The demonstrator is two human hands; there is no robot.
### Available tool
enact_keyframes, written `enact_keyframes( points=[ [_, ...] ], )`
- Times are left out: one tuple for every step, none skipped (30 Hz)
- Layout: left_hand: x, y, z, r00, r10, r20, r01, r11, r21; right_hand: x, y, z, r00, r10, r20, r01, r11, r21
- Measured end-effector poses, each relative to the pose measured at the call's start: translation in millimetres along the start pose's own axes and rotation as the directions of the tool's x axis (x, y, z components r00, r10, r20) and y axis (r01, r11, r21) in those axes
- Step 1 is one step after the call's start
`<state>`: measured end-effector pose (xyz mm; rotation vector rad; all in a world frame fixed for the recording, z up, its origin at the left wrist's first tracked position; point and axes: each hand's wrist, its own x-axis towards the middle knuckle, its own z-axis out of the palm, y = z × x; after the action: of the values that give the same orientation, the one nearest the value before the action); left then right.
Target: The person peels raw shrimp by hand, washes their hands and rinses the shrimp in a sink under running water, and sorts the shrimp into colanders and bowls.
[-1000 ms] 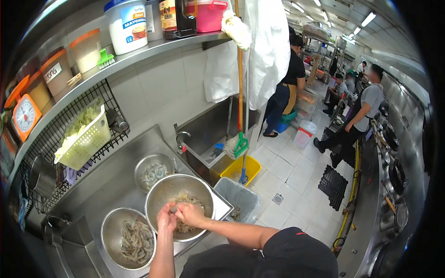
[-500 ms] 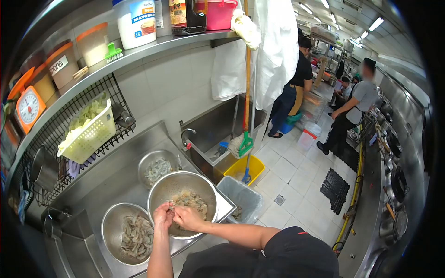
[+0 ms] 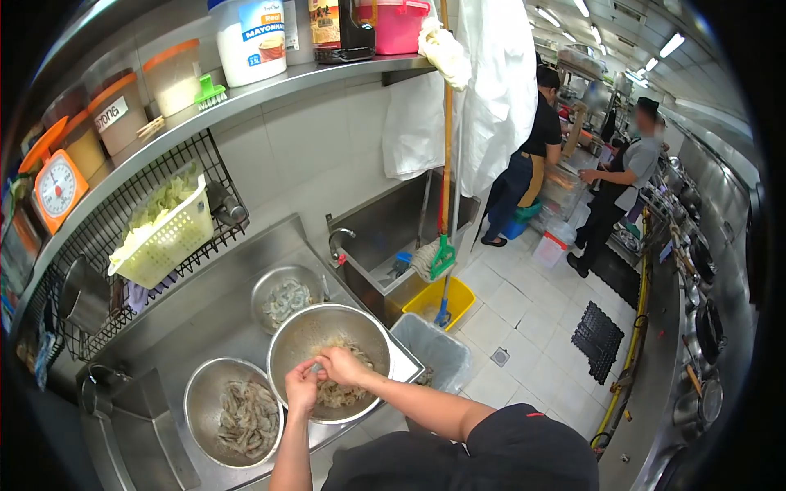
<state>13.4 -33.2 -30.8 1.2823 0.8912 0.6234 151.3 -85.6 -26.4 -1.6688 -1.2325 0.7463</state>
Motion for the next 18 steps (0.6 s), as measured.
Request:
enact_keyframes(
  points=[
    [-2,2,1,0.999,0.021,-0.024,-0.021,0.999,0.026,1,0,0,1.000,0.001,0.001,-0.001,1.000,0.000],
    [-1,2,0,1.000,0.020,-0.022,-0.019,0.999,0.025,2,1,-1,0.999,-0.041,0.009,0.041,0.999,-0.010],
    [0,3,-1,0.999,0.033,-0.011,-0.033,0.998,-0.059,2,1,-2,0.996,-0.083,0.018,0.084,0.996,-0.020],
    [0,5,-2,0.999,0.047,-0.003,-0.047,0.989,-0.143,2,3,-1,0.996,-0.083,0.018,0.083,0.996,-0.020],
    [0,6,-2,0.999,0.047,-0.005,-0.047,0.989,-0.141,2,5,1,0.998,-0.044,0.036,0.040,0.994,0.098],
    [-1,9,-1,0.998,0.056,-0.010,-0.057,0.989,-0.139,3,4,1,0.998,-0.008,0.060,-0.005,0.977,0.214],
    [-2,12,-1,0.998,0.065,-0.015,-0.066,0.988,-0.136,3,4,2,0.998,-0.011,0.062,-0.003,0.976,0.217],
    [-3,14,0,0.998,0.065,-0.017,-0.067,0.989,-0.134,2,3,2,0.999,-0.025,0.041,0.013,0.960,0.280],
    [-5,17,2,0.996,0.083,-0.042,-0.086,0.994,-0.065,1,1,1,0.999,-0.038,0.018,0.029,0.940,0.341],
    [-6,19,6,0.993,0.102,-0.064,-0.102,0.995,0.004,1,-1,0,0.999,-0.038,0.017,0.030,0.939,0.342],
    [-5,17,8,0.993,0.104,-0.055,-0.104,0.995,0.003,3,-1,-3,0.997,-0.078,0.014,0.071,0.956,0.285],
    [-4,12,7,0.985,0.158,-0.072,-0.153,0.986,0.066,4,-1,-9,0.994,-0.113,0.004,0.109,0.969,0.221],
    [-3,8,9,0.974,0.210,-0.081,-0.198,0.972,0.128,4,-3,-9,0.998,-0.043,0.037,0.028,0.938,0.344],
    [-2,6,12,0.967,0.240,-0.089,-0.221,0.958,0.183,4,-2,-15,0.988,-0.154,-0.007,0.153,0.977,0.150],
    [-1,8,14,0.964,0.252,-0.086,-0.227,0.948,0.223,5,-1,-17,0.990,-0.142,-0.002,0.140,0.972,0.189],
    [-3,11,17,0.961,0.262,-0.090,-0.230,0.936,0.267,6,1,-16,0.991,-0.133,0.010,0.127,0.964,0.235],
    [-5,14,23,0.962,0.258,-0.087,-0.227,0.937,0.267,7,5,-17,0.992,-0.128,0.009,0.122,0.964,0.235],
    [-7,17,28,0.960,0.250,-0.122,-0.213,0.943,0.257,9,6,-18,0.988,-0.156,0.004,0.151,0.965,0.216]
  ],
)
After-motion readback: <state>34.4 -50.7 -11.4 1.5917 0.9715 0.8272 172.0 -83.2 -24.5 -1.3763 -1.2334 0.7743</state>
